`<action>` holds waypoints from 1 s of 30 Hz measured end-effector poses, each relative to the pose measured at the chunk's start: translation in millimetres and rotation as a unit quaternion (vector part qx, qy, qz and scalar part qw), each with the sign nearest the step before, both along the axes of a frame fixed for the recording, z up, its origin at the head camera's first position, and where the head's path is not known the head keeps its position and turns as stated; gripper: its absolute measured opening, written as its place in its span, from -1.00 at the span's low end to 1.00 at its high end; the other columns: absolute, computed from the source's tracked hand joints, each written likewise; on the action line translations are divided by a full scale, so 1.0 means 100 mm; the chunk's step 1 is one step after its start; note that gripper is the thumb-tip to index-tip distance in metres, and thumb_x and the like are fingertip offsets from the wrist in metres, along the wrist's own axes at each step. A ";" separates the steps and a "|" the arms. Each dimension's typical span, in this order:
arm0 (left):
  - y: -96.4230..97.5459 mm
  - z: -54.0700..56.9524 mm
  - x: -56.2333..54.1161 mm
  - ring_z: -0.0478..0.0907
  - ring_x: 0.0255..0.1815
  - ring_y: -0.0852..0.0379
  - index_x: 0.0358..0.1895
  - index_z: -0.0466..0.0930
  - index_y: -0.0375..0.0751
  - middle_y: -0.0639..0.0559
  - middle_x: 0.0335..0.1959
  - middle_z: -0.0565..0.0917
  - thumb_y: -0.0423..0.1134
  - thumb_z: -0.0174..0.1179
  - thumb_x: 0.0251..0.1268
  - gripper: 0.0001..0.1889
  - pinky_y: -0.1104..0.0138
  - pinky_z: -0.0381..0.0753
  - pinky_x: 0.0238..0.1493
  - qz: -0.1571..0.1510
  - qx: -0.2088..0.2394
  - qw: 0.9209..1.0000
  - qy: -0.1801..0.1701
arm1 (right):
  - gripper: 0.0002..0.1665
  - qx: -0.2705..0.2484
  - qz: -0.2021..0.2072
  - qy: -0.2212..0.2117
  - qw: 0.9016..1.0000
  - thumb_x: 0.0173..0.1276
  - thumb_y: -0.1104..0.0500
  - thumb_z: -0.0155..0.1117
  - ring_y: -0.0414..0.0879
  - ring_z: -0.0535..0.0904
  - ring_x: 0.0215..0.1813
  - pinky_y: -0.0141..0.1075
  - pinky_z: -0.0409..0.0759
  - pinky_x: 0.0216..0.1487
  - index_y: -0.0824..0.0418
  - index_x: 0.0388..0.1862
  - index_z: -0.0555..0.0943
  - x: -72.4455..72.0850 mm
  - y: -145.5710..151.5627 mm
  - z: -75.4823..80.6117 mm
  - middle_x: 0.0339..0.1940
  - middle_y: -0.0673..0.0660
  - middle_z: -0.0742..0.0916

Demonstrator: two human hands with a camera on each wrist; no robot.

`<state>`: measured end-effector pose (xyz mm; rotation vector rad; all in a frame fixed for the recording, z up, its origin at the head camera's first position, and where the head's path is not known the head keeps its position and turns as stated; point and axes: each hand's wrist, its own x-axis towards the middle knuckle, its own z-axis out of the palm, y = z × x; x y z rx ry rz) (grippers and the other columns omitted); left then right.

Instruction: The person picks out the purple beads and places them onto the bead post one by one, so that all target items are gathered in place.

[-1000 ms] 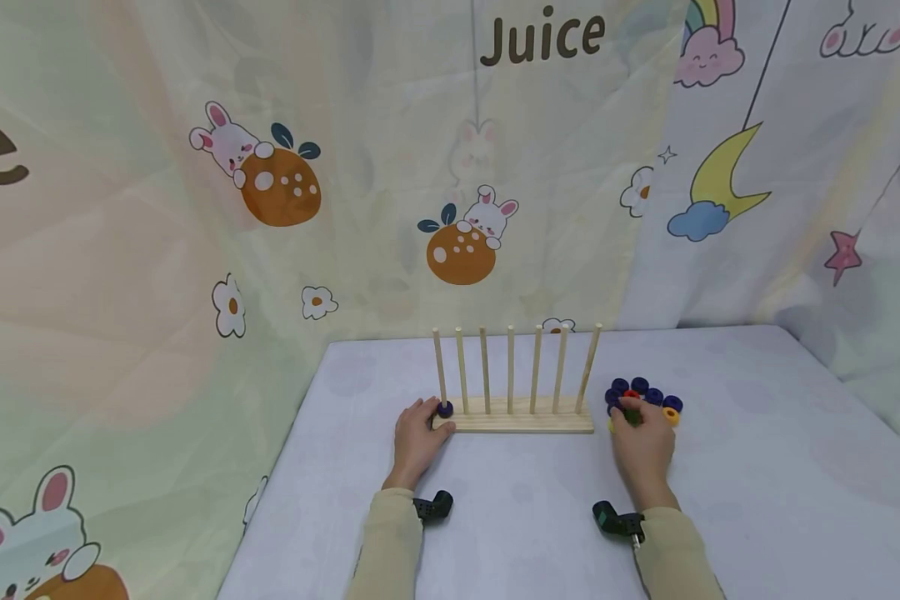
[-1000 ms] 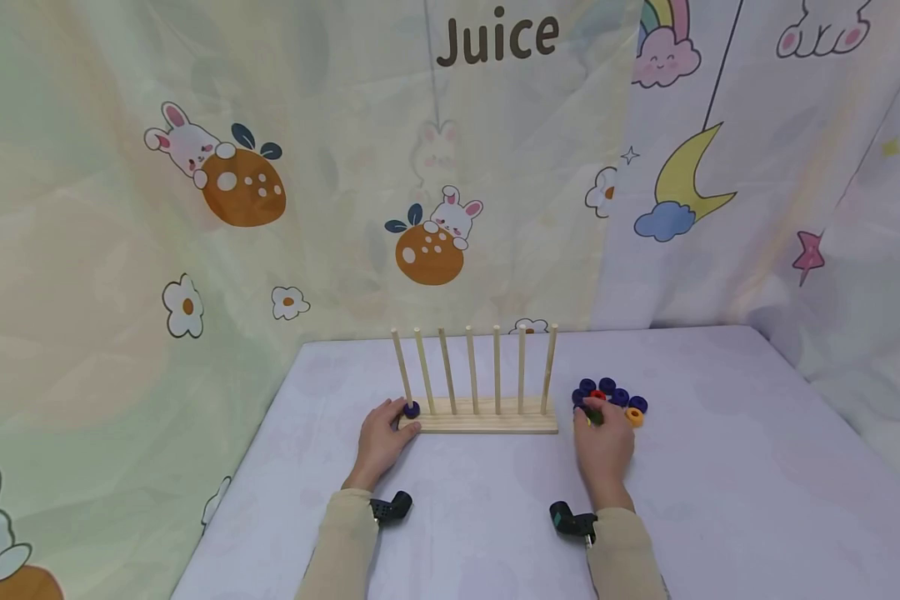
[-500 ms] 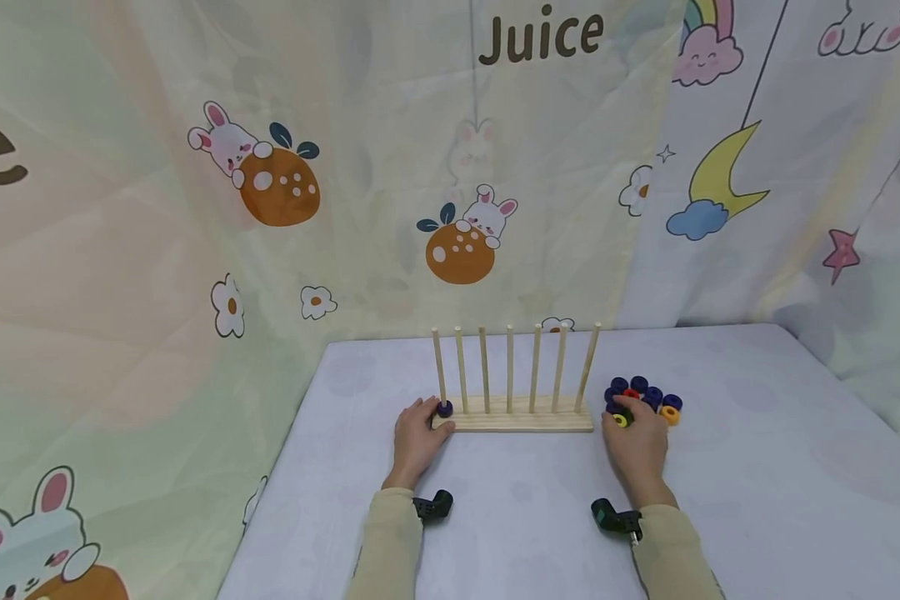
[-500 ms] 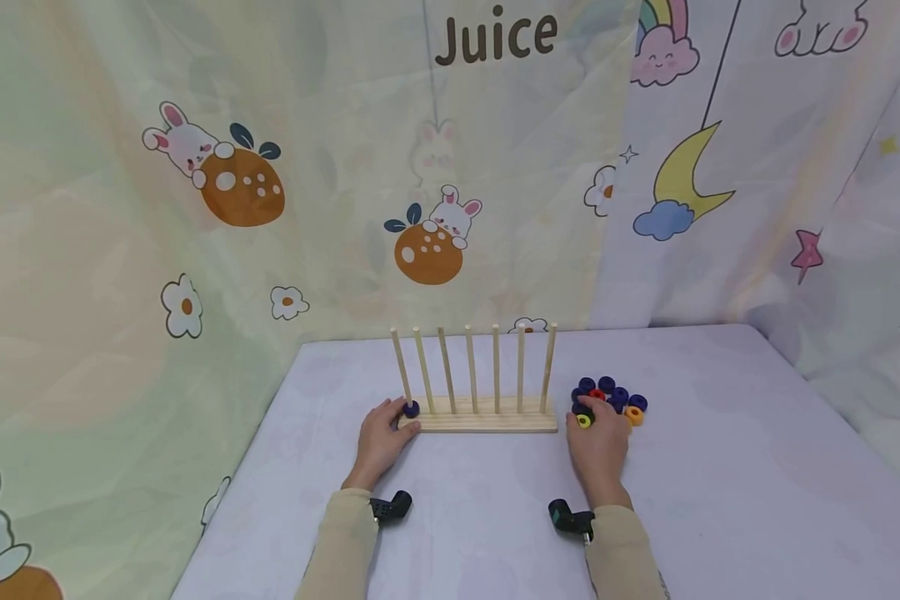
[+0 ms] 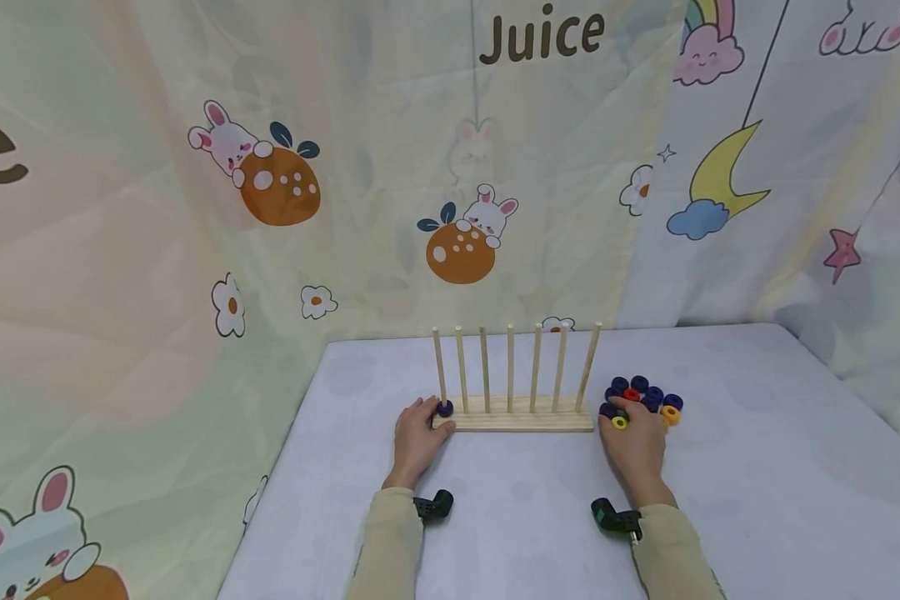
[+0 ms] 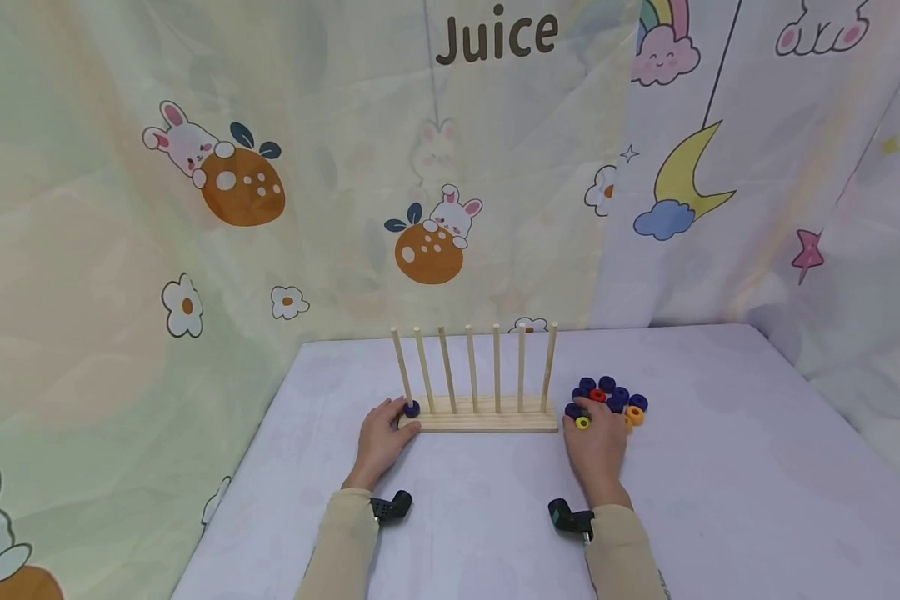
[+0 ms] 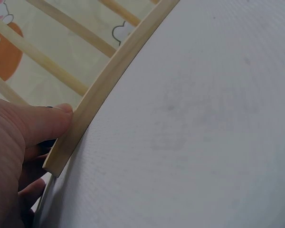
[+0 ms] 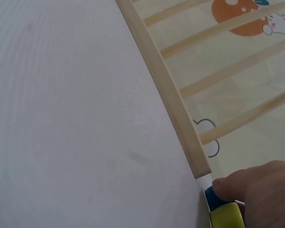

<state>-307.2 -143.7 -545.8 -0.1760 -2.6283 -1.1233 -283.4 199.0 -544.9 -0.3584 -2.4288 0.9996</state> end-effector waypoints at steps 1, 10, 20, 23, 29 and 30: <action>0.00 0.00 0.00 0.33 0.39 -0.19 0.22 0.54 -0.32 -0.17 0.24 0.57 -0.14 0.35 0.17 -0.44 -0.06 0.07 0.47 0.000 0.001 1.000 -0.001 | -0.56 0.004 0.002 -0.003 1.000 0.20 0.23 0.36 0.28 0.41 0.03 0.12 0.33 0.02 0.32 0.08 0.64 0.00 0.00 0.00 0.10 0.38 0.64; 0.01 0.03 0.01 0.32 0.39 -0.21 0.22 0.54 -0.33 -0.18 0.24 0.56 -0.15 0.35 0.17 -0.44 -0.10 0.10 0.45 0.001 0.007 1.000 -0.002 | -0.60 0.020 0.010 -0.002 1.000 0.21 0.24 0.36 0.28 0.45 -0.02 0.10 0.34 -0.02 0.35 0.04 0.65 0.00 -0.01 0.00 0.03 0.40 0.66; 0.01 0.02 0.02 0.34 0.38 -0.21 0.20 0.55 -0.34 -0.19 0.23 0.57 -0.15 0.36 0.15 -0.45 -0.08 0.10 0.46 0.002 0.005 1.000 0.004 | -0.56 -0.001 -0.002 -0.001 1.000 0.23 0.19 0.37 0.29 0.43 0.05 0.13 0.34 0.11 0.34 0.07 0.63 0.02 -0.02 0.02 0.04 0.39 0.64; 0.01 0.01 0.02 0.34 0.38 -0.21 0.20 0.55 -0.34 -0.19 0.23 0.57 -0.16 0.36 0.15 -0.45 -0.07 0.09 0.46 0.002 0.002 1.000 0.005 | -0.59 -0.007 -0.010 0.009 1.000 0.21 0.19 0.39 0.29 0.43 0.04 0.12 0.32 0.10 0.34 0.03 0.64 0.02 -0.03 0.03 0.00 0.38 0.64; 0.00 0.02 0.02 0.33 0.38 -0.21 0.21 0.55 -0.35 -0.19 0.23 0.57 -0.15 0.35 0.16 -0.45 -0.07 0.09 0.46 0.002 0.000 1.000 0.001 | -0.59 -0.008 -0.003 0.005 1.000 0.21 0.17 0.41 0.27 0.43 0.04 0.11 0.31 0.09 0.33 0.02 0.65 0.05 -0.07 0.07 -0.01 0.37 0.64; 0.00 0.02 0.02 0.33 0.38 -0.21 0.21 0.55 -0.35 -0.19 0.24 0.57 -0.15 0.35 0.16 -0.45 -0.07 0.09 0.46 0.002 0.002 1.000 0.000 | -0.58 -0.010 -0.002 0.004 1.000 0.21 0.17 0.41 0.27 0.43 0.05 0.11 0.31 0.09 0.33 0.02 0.65 0.05 -0.08 0.07 0.00 0.36 0.64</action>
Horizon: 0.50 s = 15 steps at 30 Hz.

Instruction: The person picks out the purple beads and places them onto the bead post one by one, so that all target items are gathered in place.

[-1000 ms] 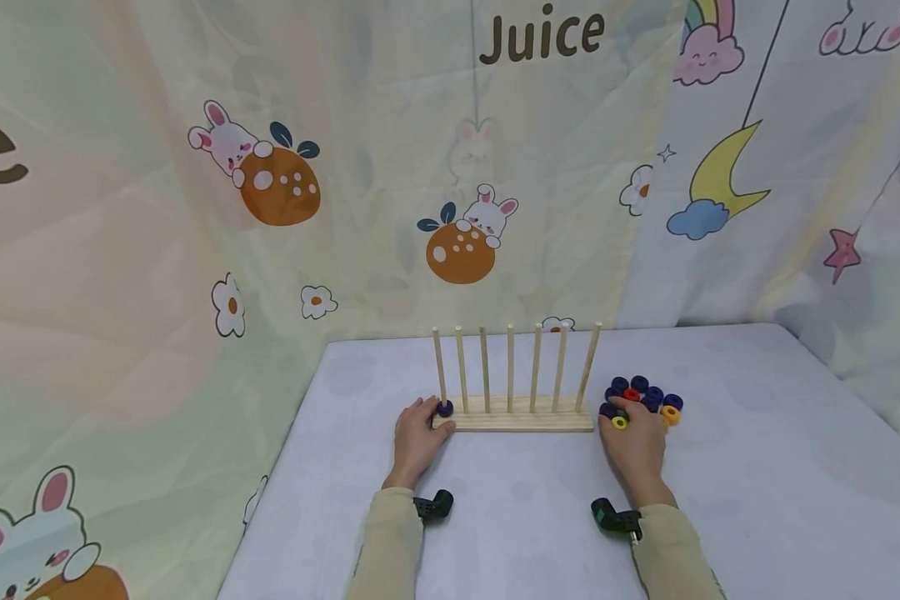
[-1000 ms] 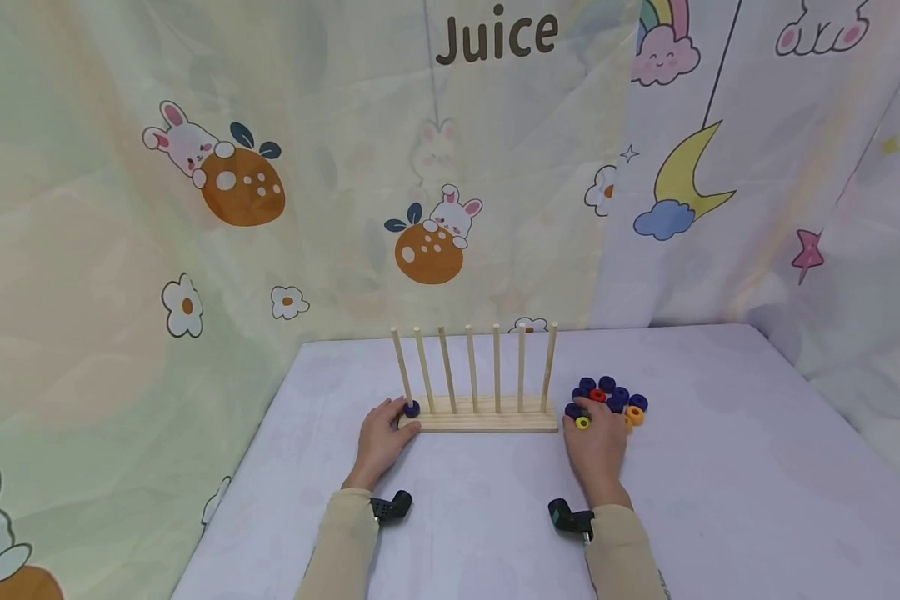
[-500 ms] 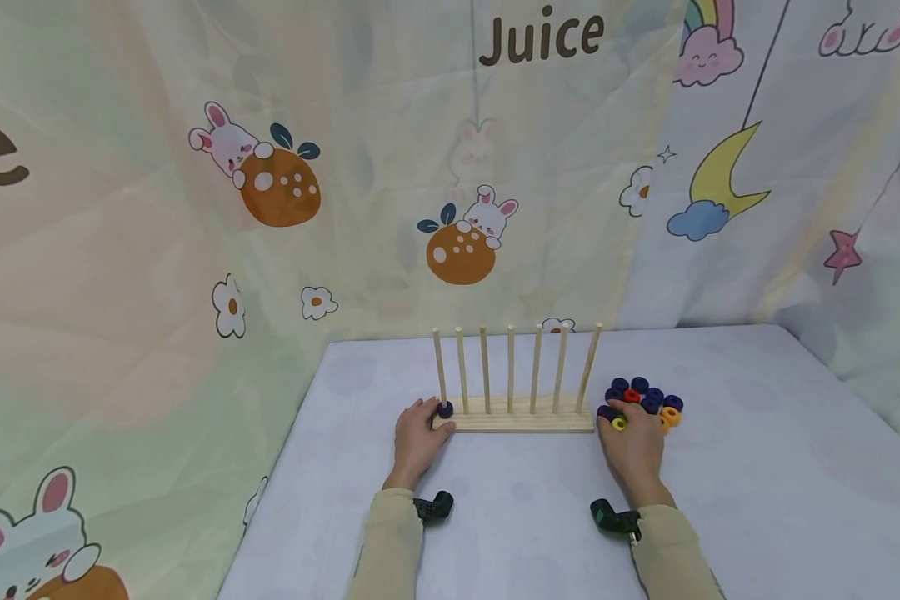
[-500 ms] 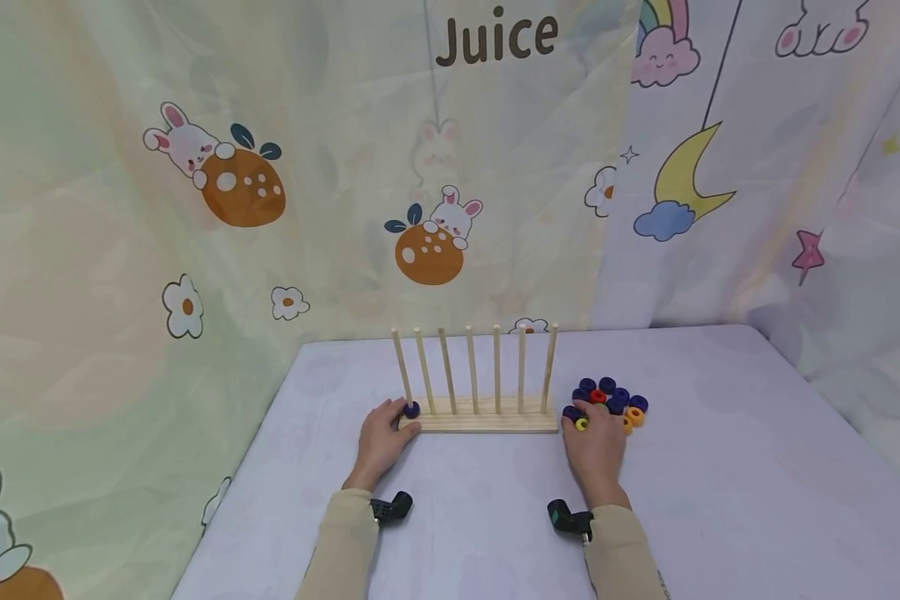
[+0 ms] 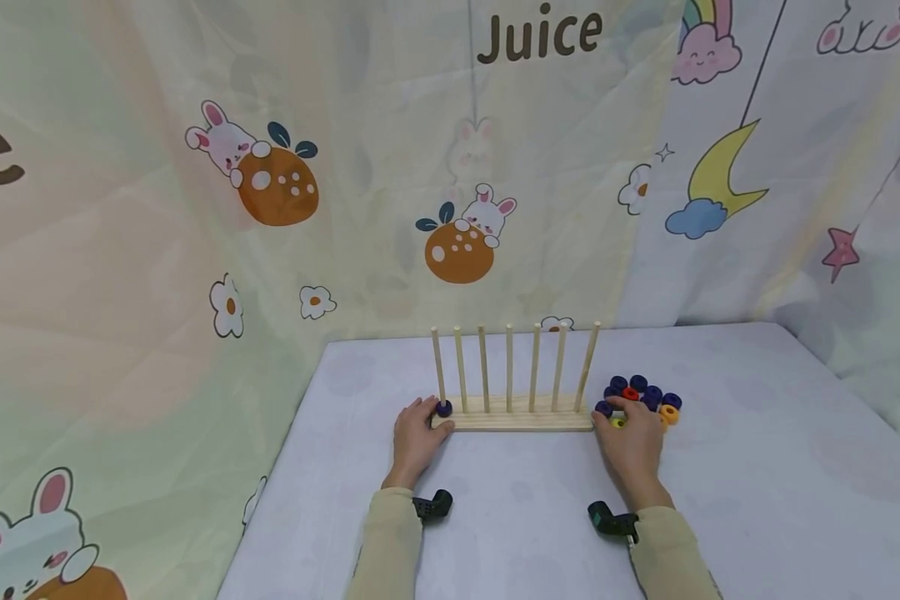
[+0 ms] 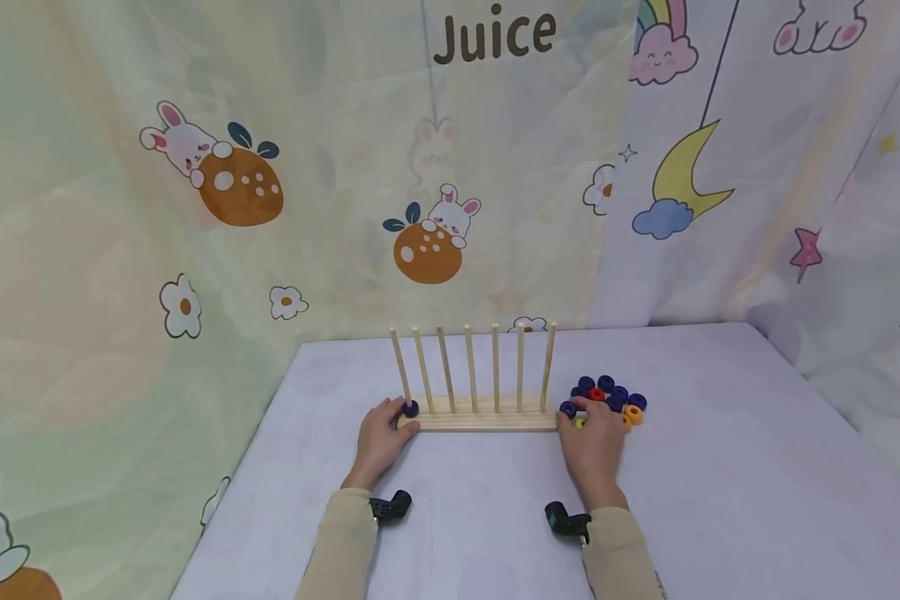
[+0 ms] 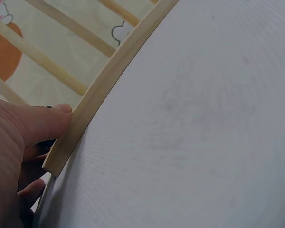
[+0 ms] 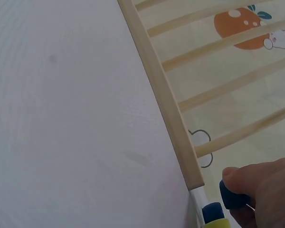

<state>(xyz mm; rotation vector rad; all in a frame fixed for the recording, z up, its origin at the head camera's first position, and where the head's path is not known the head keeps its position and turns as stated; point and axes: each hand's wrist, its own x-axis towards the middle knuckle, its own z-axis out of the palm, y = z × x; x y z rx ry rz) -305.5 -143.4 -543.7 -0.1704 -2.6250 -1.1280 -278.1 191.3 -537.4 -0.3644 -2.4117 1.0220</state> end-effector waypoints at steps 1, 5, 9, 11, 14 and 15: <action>0.00 0.00 0.00 0.33 0.39 -0.21 0.21 0.54 -0.35 -0.19 0.24 0.57 -0.15 0.35 0.16 -0.45 -0.07 0.08 0.46 0.000 0.002 1.000 -0.001 | -0.58 -0.001 0.002 0.001 1.000 0.21 0.17 0.42 0.27 0.44 0.05 0.11 0.32 0.09 0.33 0.02 0.65 0.00 -0.01 0.01 0.00 0.36 0.65; 0.00 0.00 0.01 0.33 0.39 -0.21 0.21 0.55 -0.34 -0.18 0.24 0.57 -0.16 0.35 0.16 -0.45 -0.08 0.08 0.46 0.000 0.008 1.000 -0.002 | -0.59 -0.014 0.006 0.010 1.000 0.20 0.18 0.41 0.27 0.47 0.07 0.11 0.34 0.10 0.33 0.01 0.64 0.03 -0.05 0.03 0.01 0.35 0.66; -0.01 -0.01 0.01 0.33 0.39 -0.19 0.21 0.55 -0.34 -0.18 0.23 0.57 -0.15 0.35 0.16 -0.45 -0.06 0.07 0.47 -0.001 0.003 1.000 -0.005 | -0.59 -0.022 0.012 0.014 1.000 0.19 0.19 0.42 0.26 0.47 0.10 0.12 0.33 0.14 0.33 0.01 0.63 0.06 -0.10 0.03 0.00 0.34 0.68; -0.01 -0.01 0.00 0.32 0.39 -0.19 0.22 0.54 -0.34 -0.17 0.24 0.57 -0.15 0.35 0.17 -0.45 -0.05 0.06 0.47 -0.002 0.002 1.000 -0.006 | -0.59 -0.022 0.017 0.012 1.000 0.19 0.18 0.43 0.24 0.47 0.10 0.11 0.32 0.16 0.31 0.00 0.63 0.07 -0.14 0.04 -0.01 0.32 0.69; -0.01 0.00 0.00 0.31 0.40 -0.19 0.22 0.54 -0.34 -0.17 0.24 0.57 -0.15 0.34 0.17 -0.45 -0.05 0.05 0.48 -0.003 0.005 1.000 -0.009 | -0.59 -0.020 0.026 0.006 0.999 0.20 0.16 0.43 0.20 0.48 0.10 0.09 0.32 0.16 0.29 0.00 0.63 0.08 -0.20 0.06 -0.01 0.28 0.70; 0.00 0.01 -0.01 0.32 0.40 -0.19 0.22 0.54 -0.33 -0.17 0.24 0.57 -0.15 0.34 0.17 -0.45 -0.05 0.05 0.48 -0.002 0.004 1.000 -0.008 | -0.60 -0.017 0.030 0.006 0.999 0.20 0.16 0.43 0.20 0.48 0.09 0.09 0.33 0.16 0.29 -0.01 0.63 0.09 -0.22 0.07 -0.02 0.28 0.70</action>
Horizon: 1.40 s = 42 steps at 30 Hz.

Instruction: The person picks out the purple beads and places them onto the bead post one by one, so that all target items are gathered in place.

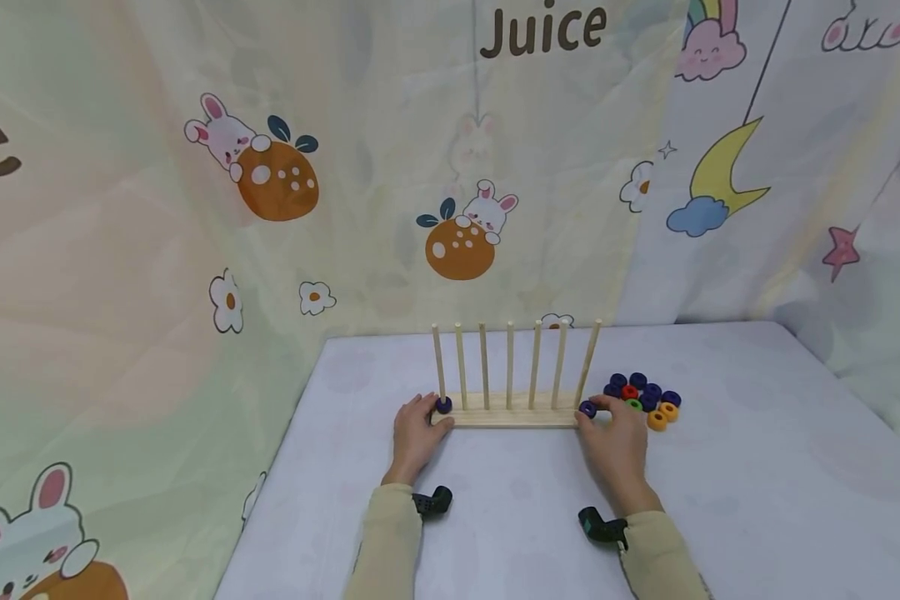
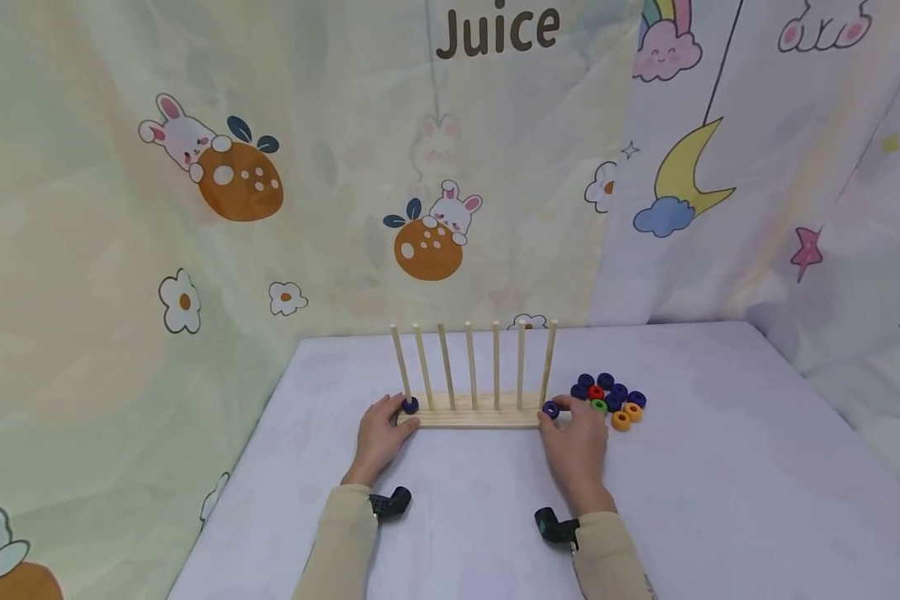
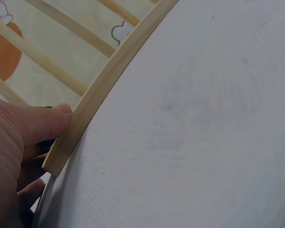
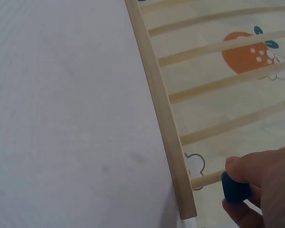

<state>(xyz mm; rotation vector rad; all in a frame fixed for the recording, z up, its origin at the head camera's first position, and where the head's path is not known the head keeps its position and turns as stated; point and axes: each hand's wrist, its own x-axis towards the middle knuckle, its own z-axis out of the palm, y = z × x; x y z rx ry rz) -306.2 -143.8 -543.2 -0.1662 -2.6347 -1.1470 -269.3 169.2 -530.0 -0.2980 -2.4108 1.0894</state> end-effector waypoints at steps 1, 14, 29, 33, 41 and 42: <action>0.00 0.00 0.00 0.32 0.40 -0.19 0.22 0.54 -0.33 -0.17 0.24 0.57 -0.15 0.35 0.17 -0.45 -0.05 0.05 0.48 0.001 0.001 1.000 0.001 | -0.61 0.000 0.006 0.004 1.000 0.19 0.16 0.44 0.20 0.49 0.07 0.09 0.34 0.14 0.29 -0.02 0.63 0.00 -0.02 0.02 -0.04 0.28 0.70; 0.00 0.03 -0.03 0.32 0.40 -0.18 0.21 0.55 -0.33 -0.16 0.23 0.58 -0.16 0.36 0.16 -0.45 -0.05 0.05 0.48 0.003 0.004 1.000 -0.002 | -0.58 -0.017 0.043 -0.015 0.999 0.18 0.14 0.45 0.13 0.58 -0.07 -0.04 0.54 -0.05 0.30 -0.01 0.62 0.02 -0.21 0.06 -0.05 0.25 0.73; 0.02 0.02 -0.01 0.34 0.38 -0.21 0.19 0.56 -0.34 -0.19 0.21 0.59 -0.17 0.36 0.13 -0.45 -0.07 0.08 0.46 -0.002 -0.001 1.000 0.008 | -0.61 -0.059 0.095 -0.041 0.993 0.17 0.13 0.49 -0.06 0.53 -0.26 -0.36 0.48 -0.27 0.19 -0.03 0.63 0.06 -0.36 -0.02 -0.14 0.13 0.74; 0.02 0.01 -0.02 0.33 0.39 -0.18 0.20 0.56 -0.33 -0.17 0.22 0.58 -0.15 0.35 0.14 -0.45 -0.04 0.06 0.48 0.000 -0.002 1.000 0.000 | -0.61 -0.058 0.114 -0.023 0.991 0.14 0.17 0.52 -0.09 0.57 -0.28 -0.39 0.51 -0.28 0.20 -0.06 0.65 0.07 -0.40 -0.04 -0.17 0.13 0.75; 0.00 0.01 -0.02 0.33 0.39 -0.20 0.20 0.56 -0.33 -0.17 0.23 0.58 -0.15 0.36 0.15 -0.45 -0.07 0.08 0.46 0.002 0.006 1.000 0.003 | -0.62 -0.077 0.158 -0.019 0.984 0.14 0.22 0.50 -0.12 0.58 -0.28 -0.42 0.54 -0.28 0.19 -0.04 0.67 0.10 -0.49 -0.02 -0.11 0.12 0.75; 0.00 0.00 -0.02 0.33 0.39 -0.20 0.20 0.56 -0.33 -0.17 0.23 0.58 -0.15 0.36 0.15 -0.45 -0.07 0.08 0.46 0.002 0.007 1.000 0.003 | -0.62 -0.081 0.162 -0.020 0.983 0.14 0.22 0.50 -0.12 0.58 -0.28 -0.42 0.53 -0.27 0.19 -0.03 0.67 0.11 -0.50 -0.02 -0.10 0.11 0.75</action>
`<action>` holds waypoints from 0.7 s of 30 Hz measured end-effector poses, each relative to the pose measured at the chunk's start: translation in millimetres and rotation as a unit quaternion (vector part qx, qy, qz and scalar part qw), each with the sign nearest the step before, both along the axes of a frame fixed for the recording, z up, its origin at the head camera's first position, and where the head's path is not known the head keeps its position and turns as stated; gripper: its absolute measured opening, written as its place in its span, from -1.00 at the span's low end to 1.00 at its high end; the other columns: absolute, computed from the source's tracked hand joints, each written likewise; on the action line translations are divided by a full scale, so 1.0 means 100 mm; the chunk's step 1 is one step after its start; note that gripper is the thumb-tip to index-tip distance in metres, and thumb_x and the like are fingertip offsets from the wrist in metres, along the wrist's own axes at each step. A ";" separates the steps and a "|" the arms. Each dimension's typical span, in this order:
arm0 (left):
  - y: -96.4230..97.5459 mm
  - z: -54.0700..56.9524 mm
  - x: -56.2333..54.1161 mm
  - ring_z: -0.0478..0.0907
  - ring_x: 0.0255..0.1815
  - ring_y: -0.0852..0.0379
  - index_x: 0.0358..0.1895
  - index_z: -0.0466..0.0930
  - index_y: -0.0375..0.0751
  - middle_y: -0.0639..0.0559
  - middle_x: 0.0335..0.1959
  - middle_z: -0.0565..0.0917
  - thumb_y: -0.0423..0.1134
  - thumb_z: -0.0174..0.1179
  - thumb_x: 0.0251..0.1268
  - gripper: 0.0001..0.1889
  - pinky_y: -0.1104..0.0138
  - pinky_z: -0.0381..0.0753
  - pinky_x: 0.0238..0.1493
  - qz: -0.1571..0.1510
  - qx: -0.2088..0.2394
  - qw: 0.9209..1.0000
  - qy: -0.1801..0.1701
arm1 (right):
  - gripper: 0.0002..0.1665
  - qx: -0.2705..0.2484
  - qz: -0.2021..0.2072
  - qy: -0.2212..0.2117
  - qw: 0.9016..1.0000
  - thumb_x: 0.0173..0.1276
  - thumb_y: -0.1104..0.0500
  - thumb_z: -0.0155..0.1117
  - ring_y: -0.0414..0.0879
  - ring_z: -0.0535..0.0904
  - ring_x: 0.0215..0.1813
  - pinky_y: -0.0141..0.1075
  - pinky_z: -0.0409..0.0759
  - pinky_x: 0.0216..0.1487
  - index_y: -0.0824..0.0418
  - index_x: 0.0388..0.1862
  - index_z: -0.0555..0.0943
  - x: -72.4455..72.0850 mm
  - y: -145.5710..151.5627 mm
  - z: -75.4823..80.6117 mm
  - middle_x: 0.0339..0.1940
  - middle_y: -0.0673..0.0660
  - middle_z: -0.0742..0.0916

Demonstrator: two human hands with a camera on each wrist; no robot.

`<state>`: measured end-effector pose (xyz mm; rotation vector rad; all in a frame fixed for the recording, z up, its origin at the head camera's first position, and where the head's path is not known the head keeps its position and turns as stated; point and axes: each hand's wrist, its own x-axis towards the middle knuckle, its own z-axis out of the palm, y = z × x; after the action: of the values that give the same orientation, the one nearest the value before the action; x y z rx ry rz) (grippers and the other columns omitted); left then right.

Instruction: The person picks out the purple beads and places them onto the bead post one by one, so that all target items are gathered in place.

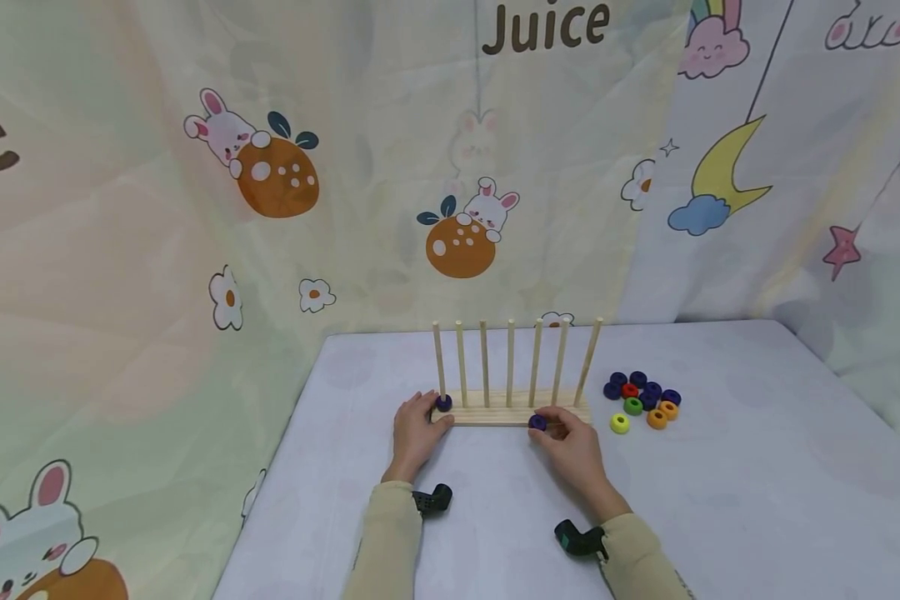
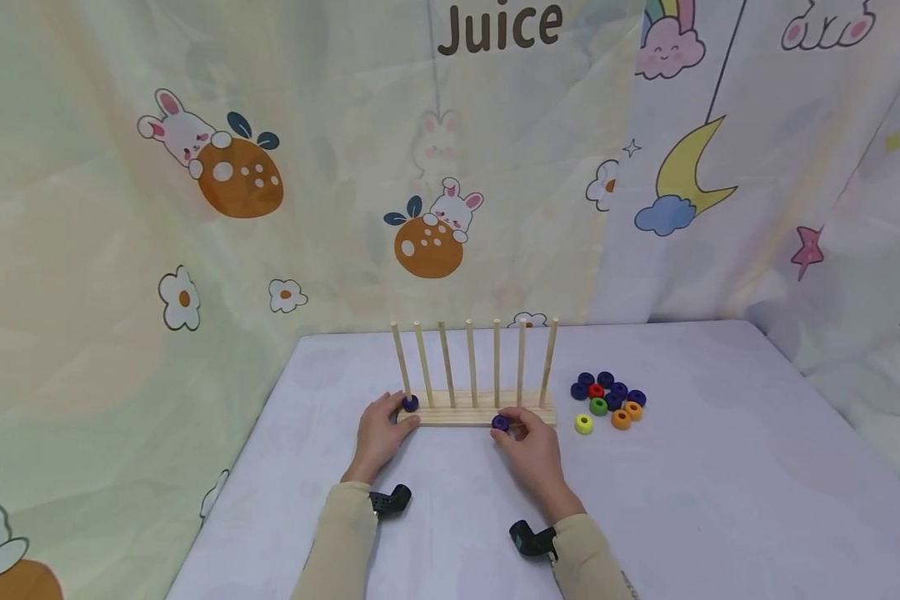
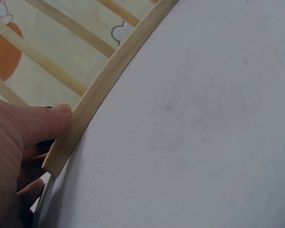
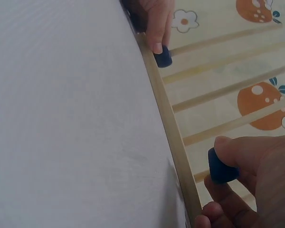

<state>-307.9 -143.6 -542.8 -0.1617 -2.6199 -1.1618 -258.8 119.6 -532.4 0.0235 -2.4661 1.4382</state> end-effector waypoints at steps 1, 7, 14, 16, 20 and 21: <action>0.00 0.00 0.00 0.33 0.39 -0.19 0.20 0.56 -0.33 -0.17 0.23 0.58 -0.15 0.36 0.15 -0.45 -0.07 0.08 0.46 0.000 -0.001 1.000 -0.001 | -0.62 -0.002 0.003 -0.001 1.000 0.14 0.22 0.50 -0.12 0.57 -0.27 -0.43 0.53 -0.27 0.18 -0.03 0.67 0.00 -0.01 0.00 -0.10 0.10 0.74; -0.01 -0.01 0.00 0.33 0.39 -0.19 0.20 0.56 -0.34 -0.17 0.23 0.58 -0.16 0.36 0.15 -0.45 -0.07 0.08 0.46 -0.001 -0.003 1.000 0.004 | -0.62 -0.013 0.009 0.009 1.000 0.15 0.25 0.49 -0.10 0.57 -0.20 -0.43 0.52 -0.23 0.16 -0.02 0.68 0.00 -0.04 -0.04 -0.06 0.07 0.74; 0.00 -0.02 0.02 0.33 0.39 -0.19 0.20 0.55 -0.34 -0.18 0.23 0.57 -0.16 0.36 0.15 -0.45 -0.05 0.06 0.48 0.001 0.001 1.000 -0.004 | -0.55 -0.018 0.007 0.006 1.000 0.16 0.23 0.49 -0.08 0.53 -0.23 -0.43 0.48 -0.27 0.20 0.05 0.64 0.01 -0.11 -0.06 -0.12 0.09 0.73; 0.00 -0.01 0.02 0.33 0.39 -0.19 0.20 0.55 -0.34 -0.18 0.23 0.57 -0.16 0.37 0.15 -0.45 -0.06 0.06 0.47 0.001 0.001 1.000 -0.006 | -0.53 -0.018 0.007 0.001 1.000 0.16 0.21 0.49 -0.09 0.51 -0.24 -0.43 0.47 -0.28 0.19 0.07 0.63 0.02 -0.14 -0.07 -0.15 0.08 0.73; -0.01 0.00 0.01 0.33 0.38 -0.20 0.20 0.55 -0.34 -0.19 0.22 0.58 -0.16 0.37 0.15 -0.45 -0.07 0.08 0.46 -0.002 -0.004 1.000 0.000 | -0.57 -0.024 0.001 0.007 1.000 0.12 0.24 0.52 -0.11 0.53 -0.27 -0.43 0.48 -0.29 0.20 0.00 0.66 0.03 -0.22 -0.06 -0.20 0.07 0.74; -0.02 0.00 0.01 0.34 0.38 -0.21 0.20 0.56 -0.35 -0.19 0.22 0.58 -0.17 0.37 0.14 -0.45 -0.08 0.08 0.46 -0.003 -0.005 1.000 0.003 | -0.59 -0.026 0.001 0.011 1.000 0.11 0.24 0.52 -0.11 0.53 -0.27 -0.43 0.49 -0.29 0.20 -0.03 0.66 0.03 -0.24 -0.05 -0.20 0.07 0.75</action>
<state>-306.8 -145.5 -542.6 -0.1746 -2.6218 -1.1473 -256.1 95.4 -537.3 0.0301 -2.4110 1.4951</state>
